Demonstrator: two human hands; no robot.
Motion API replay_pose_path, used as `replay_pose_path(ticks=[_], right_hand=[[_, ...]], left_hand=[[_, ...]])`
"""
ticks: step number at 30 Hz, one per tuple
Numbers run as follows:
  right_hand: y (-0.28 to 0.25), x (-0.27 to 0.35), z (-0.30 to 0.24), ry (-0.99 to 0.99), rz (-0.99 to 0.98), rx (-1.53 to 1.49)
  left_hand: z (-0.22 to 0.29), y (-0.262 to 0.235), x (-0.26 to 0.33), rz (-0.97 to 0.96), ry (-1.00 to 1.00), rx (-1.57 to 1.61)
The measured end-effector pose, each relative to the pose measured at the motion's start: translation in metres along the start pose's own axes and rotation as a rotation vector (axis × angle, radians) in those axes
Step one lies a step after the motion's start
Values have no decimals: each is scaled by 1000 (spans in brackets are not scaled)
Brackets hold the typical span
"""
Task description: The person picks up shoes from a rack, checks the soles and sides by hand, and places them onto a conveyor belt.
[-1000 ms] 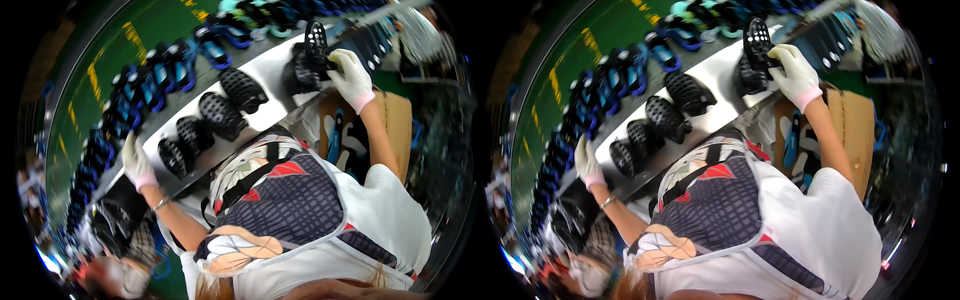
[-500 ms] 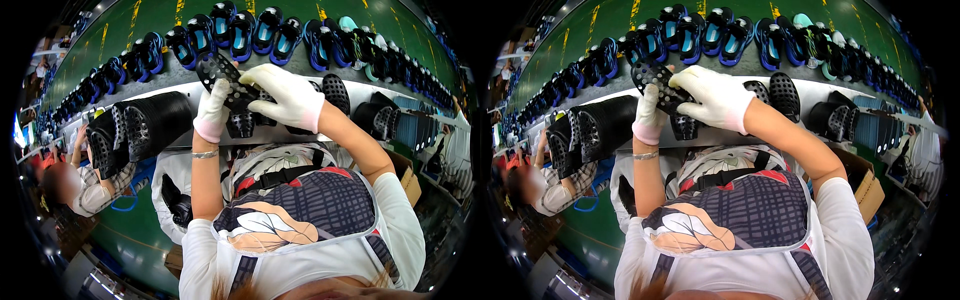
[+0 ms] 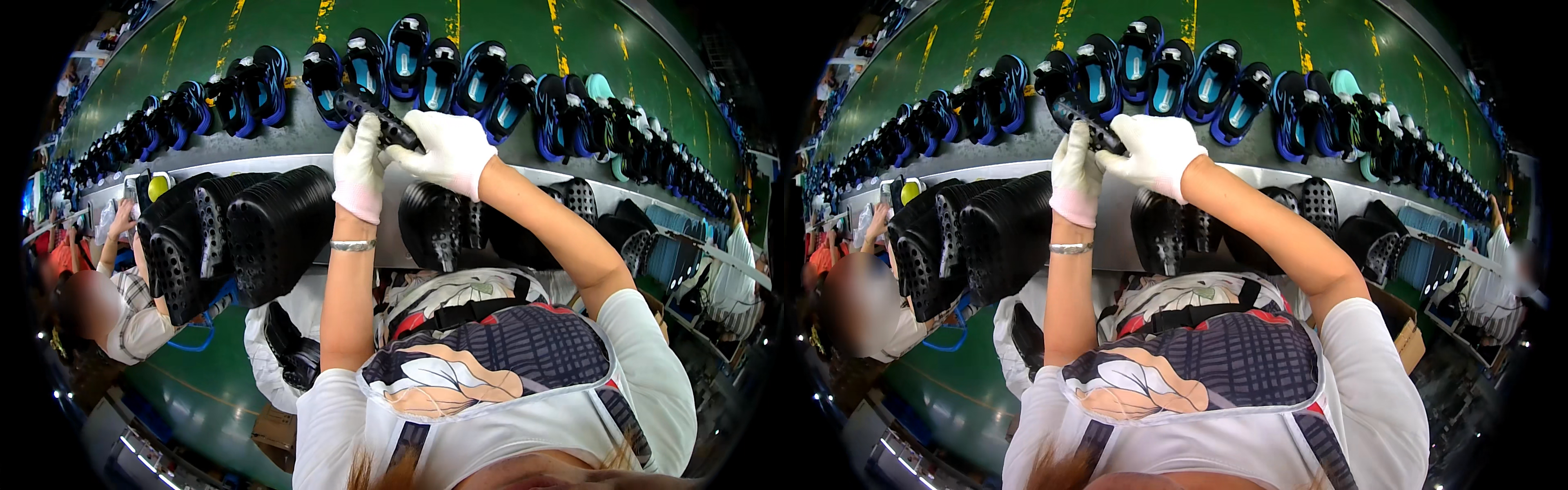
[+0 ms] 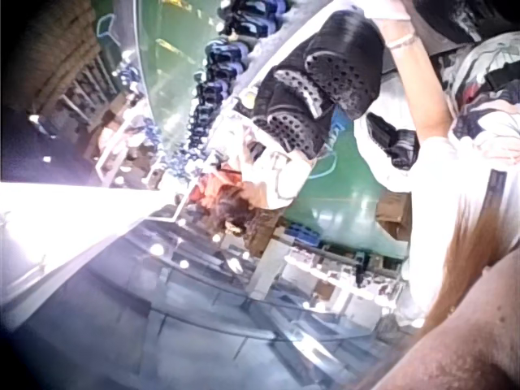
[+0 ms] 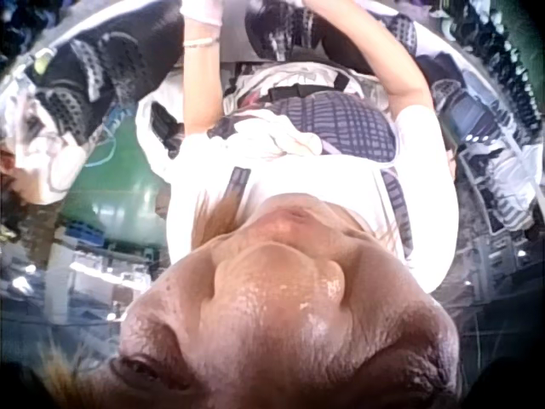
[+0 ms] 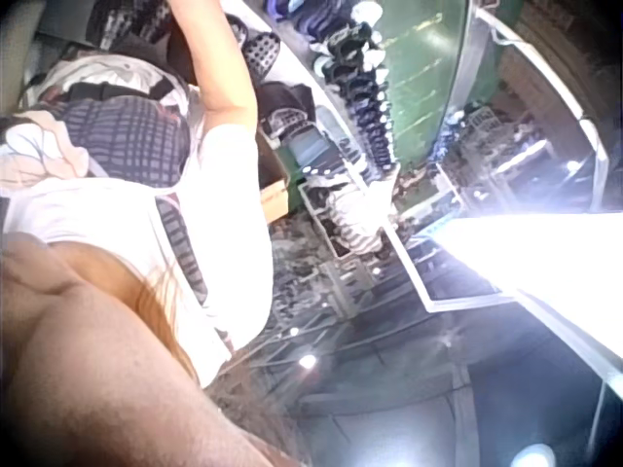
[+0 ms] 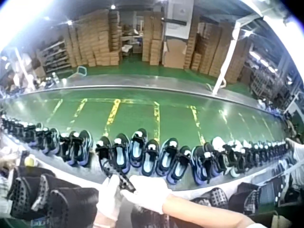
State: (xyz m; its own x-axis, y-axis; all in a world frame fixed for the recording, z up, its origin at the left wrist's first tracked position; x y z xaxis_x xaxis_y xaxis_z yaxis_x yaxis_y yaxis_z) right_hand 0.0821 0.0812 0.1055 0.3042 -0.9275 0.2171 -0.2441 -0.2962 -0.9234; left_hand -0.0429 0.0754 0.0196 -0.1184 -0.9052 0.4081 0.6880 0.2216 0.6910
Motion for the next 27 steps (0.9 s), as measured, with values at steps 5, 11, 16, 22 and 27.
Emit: replay_pose_path(ticks=[5,11,16,22,27], right_hand=[[12,-44,34,177,-151,50],[30,-100,58,162,-217,36],[24,-139,67,317,-389,-125],[27,-178,34,250,-409,338],[90,-191,20,218,-247,400]], left_hand=[[7,-11,-36,51,201,-751],[-12,-25,-81,-39,676,-1425],[-24,-31,-112,11,520,-1604],[-38,-17,-108,35,542,-1501],[-37,-43,-123,182,-32,-1366]])
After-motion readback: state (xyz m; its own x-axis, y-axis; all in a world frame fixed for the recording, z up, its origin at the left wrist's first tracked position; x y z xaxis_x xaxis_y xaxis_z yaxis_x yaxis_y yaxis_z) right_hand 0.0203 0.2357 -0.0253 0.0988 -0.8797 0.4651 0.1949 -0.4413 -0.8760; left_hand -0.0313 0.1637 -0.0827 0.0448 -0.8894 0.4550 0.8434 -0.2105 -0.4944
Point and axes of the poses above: each hand's wrist, its own x-axis away from the middle knuckle, its own y-axis out of the palm, z = x × y, the point moved 5 cm from there along -x, towards the middle knuckle, and after that the axes turned 11 degrees about x, right-handed, at the moved point
